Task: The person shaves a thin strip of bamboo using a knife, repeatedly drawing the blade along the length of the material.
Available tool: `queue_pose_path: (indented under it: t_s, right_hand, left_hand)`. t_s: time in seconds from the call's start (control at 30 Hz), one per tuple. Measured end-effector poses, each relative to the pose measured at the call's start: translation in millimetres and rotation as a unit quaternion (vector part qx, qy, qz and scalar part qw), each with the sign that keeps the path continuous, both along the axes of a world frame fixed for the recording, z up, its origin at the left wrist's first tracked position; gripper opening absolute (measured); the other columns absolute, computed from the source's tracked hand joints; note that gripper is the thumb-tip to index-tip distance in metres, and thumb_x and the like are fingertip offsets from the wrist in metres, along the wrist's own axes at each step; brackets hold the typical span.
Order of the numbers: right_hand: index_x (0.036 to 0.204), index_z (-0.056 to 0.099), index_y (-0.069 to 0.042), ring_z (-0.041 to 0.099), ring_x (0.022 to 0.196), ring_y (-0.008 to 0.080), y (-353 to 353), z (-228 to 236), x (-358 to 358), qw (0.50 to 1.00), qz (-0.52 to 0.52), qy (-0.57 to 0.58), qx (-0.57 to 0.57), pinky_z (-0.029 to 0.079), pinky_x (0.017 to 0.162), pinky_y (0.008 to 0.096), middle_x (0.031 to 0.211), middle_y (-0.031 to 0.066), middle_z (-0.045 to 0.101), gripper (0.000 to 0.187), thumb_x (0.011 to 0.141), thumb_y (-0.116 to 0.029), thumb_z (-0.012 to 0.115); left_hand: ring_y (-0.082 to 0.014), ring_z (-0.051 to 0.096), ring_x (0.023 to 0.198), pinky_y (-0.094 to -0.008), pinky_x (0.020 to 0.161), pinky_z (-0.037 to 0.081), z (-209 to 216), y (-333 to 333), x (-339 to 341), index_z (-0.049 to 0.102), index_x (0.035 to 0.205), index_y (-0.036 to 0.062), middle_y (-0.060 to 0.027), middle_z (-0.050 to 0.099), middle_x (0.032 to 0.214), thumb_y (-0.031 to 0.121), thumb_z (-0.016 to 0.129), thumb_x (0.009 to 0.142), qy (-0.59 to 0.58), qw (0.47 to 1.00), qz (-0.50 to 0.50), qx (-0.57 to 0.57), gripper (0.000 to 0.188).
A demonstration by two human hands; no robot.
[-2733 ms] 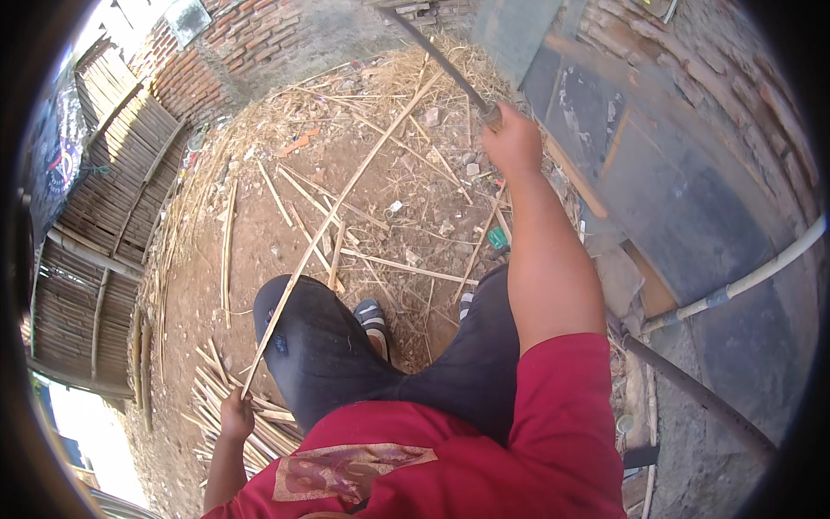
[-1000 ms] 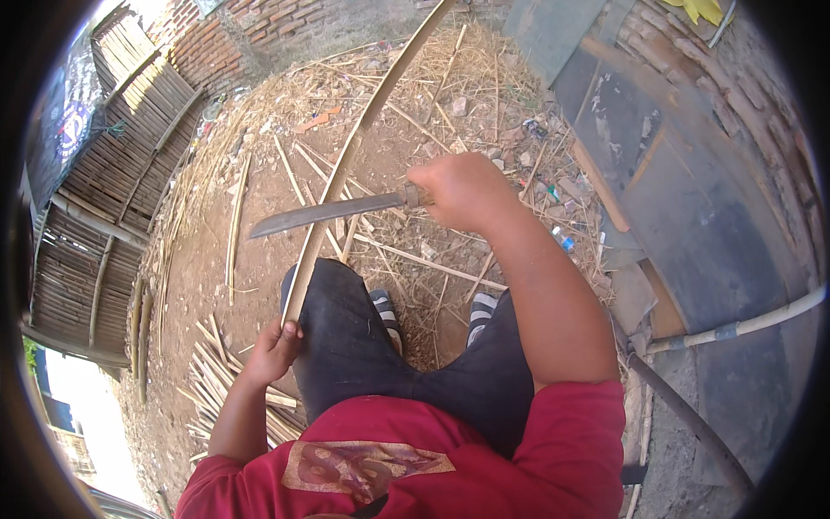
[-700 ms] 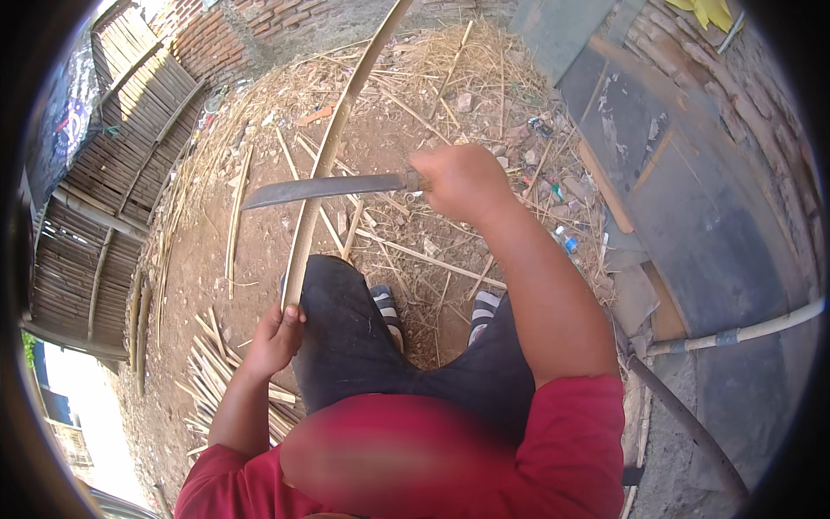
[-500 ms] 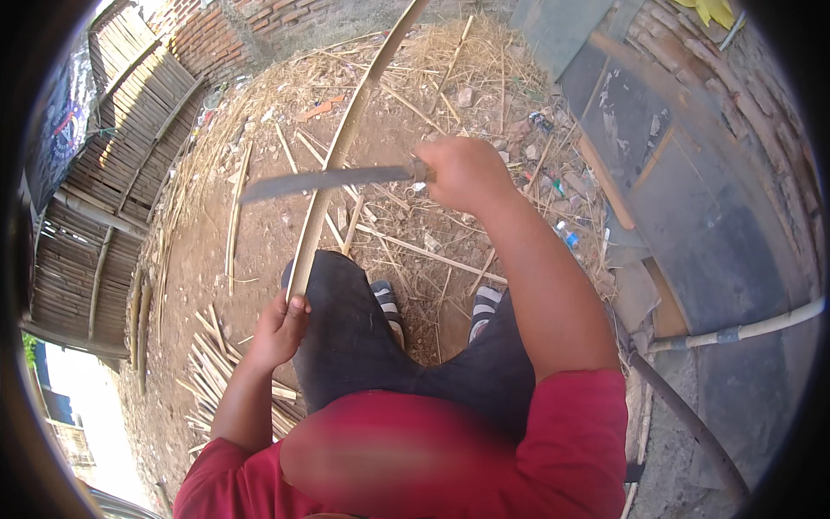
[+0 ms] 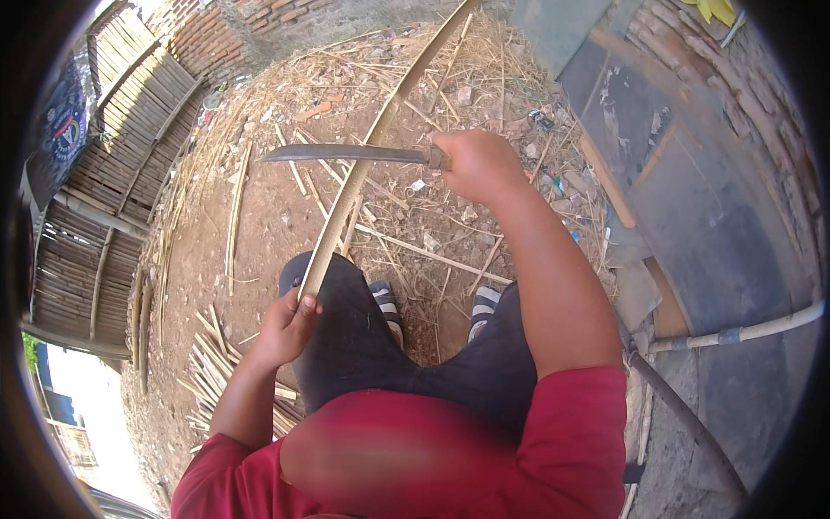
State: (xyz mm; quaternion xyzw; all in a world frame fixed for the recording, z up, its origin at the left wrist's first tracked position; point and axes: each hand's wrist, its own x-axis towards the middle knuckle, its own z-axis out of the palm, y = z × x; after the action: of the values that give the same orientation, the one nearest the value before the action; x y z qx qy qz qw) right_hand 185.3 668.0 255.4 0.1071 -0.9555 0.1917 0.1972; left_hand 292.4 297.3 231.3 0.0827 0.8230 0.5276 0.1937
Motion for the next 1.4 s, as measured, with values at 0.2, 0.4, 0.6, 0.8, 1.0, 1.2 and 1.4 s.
queue_pose_path:
  t_s: [0.2,0.4,0.6,0.8,1.0,1.2,1.4]
  right_hand:
    - [0.086,0.061,-0.010,0.067,0.080,0.0373,-51,3,14,0.985,0.147,0.031,0.079,0.053,0.069,0.0488,0.077,0.0147,0.065,0.016,0.074,-0.013,0.071]
    - [0.088,0.063,-0.012,0.069,0.079,0.0344,9,-2,-10,0.998,-0.041,-0.022,-0.037,0.053,0.069,0.0481,0.078,0.0110,0.067,0.011,0.079,-0.014,0.069]
    - [0.087,0.062,-0.012,0.068,0.076,0.0341,-32,-8,1,0.992,0.115,-0.005,0.049,0.053,0.067,0.0467,0.077,0.0096,0.065,0.012,0.076,-0.012,0.069]
    - [0.089,0.064,-0.012,0.068,0.078,0.0354,34,-12,-11,0.992,-0.119,-0.001,-0.052,0.054,0.070,0.0472,0.081,0.0108,0.067,0.013,0.078,-0.012,0.069]
    - [0.094,0.067,-0.013,0.070,0.083,0.0350,-34,-13,9,0.982,0.148,-0.079,0.082,0.054,0.071,0.0484,0.083,0.0136,0.070,0.015,0.079,-0.014,0.068]
    - [0.094,0.068,-0.011,0.067,0.076,0.0396,-9,-62,-21,0.989,0.037,-0.142,-0.017,0.053,0.069,0.0499,0.076,0.0183,0.066,0.020,0.074,-0.011,0.067]
    - [0.098,0.069,-0.009,0.068,0.079,0.0393,-42,-42,-7,0.979,0.131,-0.154,0.039,0.054,0.072,0.0483,0.082,0.0190,0.069,0.023,0.076,-0.013,0.068]
  left_hand:
    - [-0.0042,0.040,0.057,-0.0238,0.052,0.035,-7,-1,3,0.055,0.095,0.0064,0.0058,0.045,0.067,0.034,0.047,0.110,-0.022,1.000,0.001,0.014,0.032]
    - [-0.0039,0.042,0.053,-0.0226,0.049,0.035,1,-5,0,0.054,0.097,0.0091,0.0058,0.047,0.065,0.038,0.045,0.109,-0.015,0.999,-0.028,-0.006,0.032]
    - [-0.0046,0.040,0.054,-0.0237,0.049,0.035,-13,-10,6,0.054,0.097,0.0077,0.0059,0.046,0.066,0.038,0.046,0.109,0.014,0.999,-0.031,-0.037,0.033]
    - [-0.0094,0.046,0.061,-0.0297,0.057,0.042,-7,-40,23,0.058,0.094,0.0042,0.0018,0.050,0.066,0.036,0.048,0.109,-0.017,0.995,-0.027,-0.090,0.037]
    - [-0.0238,0.055,0.058,-0.0392,0.057,0.045,-21,-76,68,0.059,0.094,0.0026,-0.0101,0.055,0.064,0.034,0.052,0.107,0.015,0.979,-0.005,-0.203,0.035]
    - [-0.0471,0.061,0.067,-0.0494,0.059,0.046,-34,-98,95,0.059,0.094,0.0021,-0.0248,0.059,0.069,0.024,0.055,0.103,0.054,0.943,-0.017,-0.327,0.024]
    - [-0.0473,0.060,0.067,-0.0492,0.060,0.046,-60,-116,101,0.059,0.092,0.0017,-0.0235,0.059,0.068,0.025,0.055,0.103,0.090,0.939,-0.002,-0.332,0.026]
